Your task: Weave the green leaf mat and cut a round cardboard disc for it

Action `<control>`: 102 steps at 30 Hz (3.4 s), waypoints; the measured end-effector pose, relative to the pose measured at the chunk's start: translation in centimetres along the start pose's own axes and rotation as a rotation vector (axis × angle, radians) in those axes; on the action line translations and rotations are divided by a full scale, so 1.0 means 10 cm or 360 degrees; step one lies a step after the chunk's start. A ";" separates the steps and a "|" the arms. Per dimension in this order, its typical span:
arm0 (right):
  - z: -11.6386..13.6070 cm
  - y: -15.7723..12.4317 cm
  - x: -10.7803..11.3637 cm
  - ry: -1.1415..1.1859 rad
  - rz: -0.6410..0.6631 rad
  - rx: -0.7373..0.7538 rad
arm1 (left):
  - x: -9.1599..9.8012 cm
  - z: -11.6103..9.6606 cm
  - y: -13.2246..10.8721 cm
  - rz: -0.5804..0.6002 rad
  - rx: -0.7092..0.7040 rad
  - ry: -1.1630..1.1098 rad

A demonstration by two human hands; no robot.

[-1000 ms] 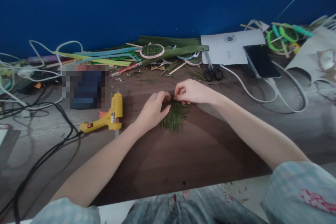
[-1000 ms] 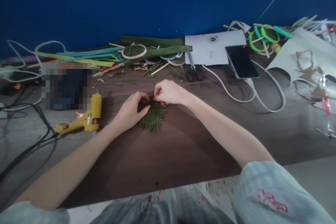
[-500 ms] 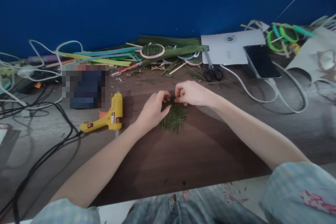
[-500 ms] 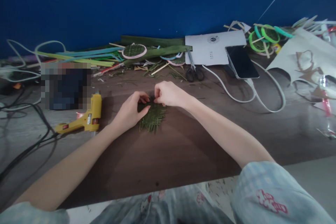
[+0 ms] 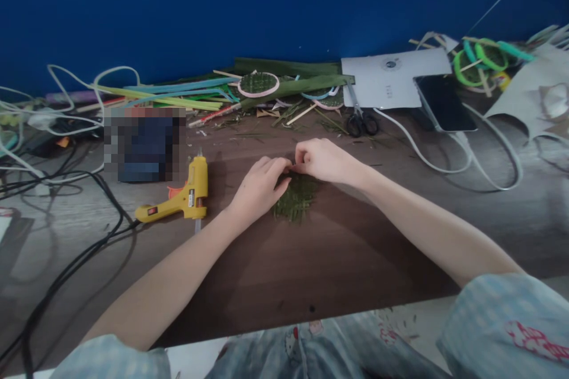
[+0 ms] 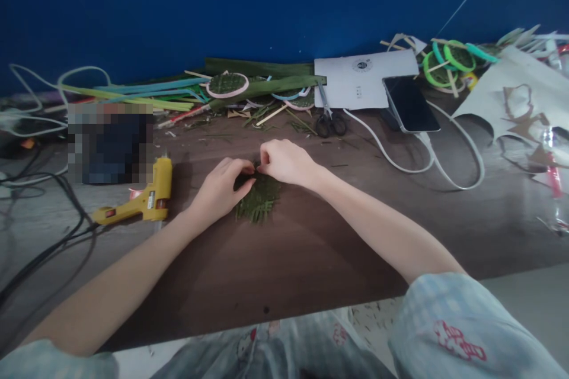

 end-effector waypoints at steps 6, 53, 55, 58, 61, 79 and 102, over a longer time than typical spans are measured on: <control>-0.03 0.02 -0.01 0.0031 0.0054 0.0007 | -0.01 0.04 0.01 -0.0002 0.0111 -0.0131; 0.16 -0.09 0.06 0.0642 0.0225 0.0450 | 0.06 0.10 0.01 -0.0191 0.0233 -0.0474; 0.15 -0.08 0.05 0.0668 0.0258 0.0401 | 0.06 0.09 0.01 -0.0160 0.0218 -0.0466; 0.14 -0.06 0.02 0.0715 0.0351 0.0318 | 0.07 0.09 0.01 -0.0126 0.0226 -0.0435; 0.13 -0.05 -0.01 0.0770 0.0439 0.0254 | 0.07 0.10 0.02 -0.0117 0.0245 -0.0408; 0.01 0.01 0.20 0.0445 0.0081 0.0254 | 0.07 0.16 0.01 -0.0200 0.0328 -0.0460; 0.06 -0.04 0.00 0.0071 0.0173 0.0430 | 0.09 0.13 0.01 -0.0193 0.0358 -0.0454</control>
Point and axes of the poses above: each hand's wrist, its own y-axis towards the middle knuckle, its own x-axis out of the back of the hand, z = x × y, the point moved 6 cm from there along y, towards the middle knuckle, and after that the axes turned 13 degrees about -x, right-handed, at the moved point
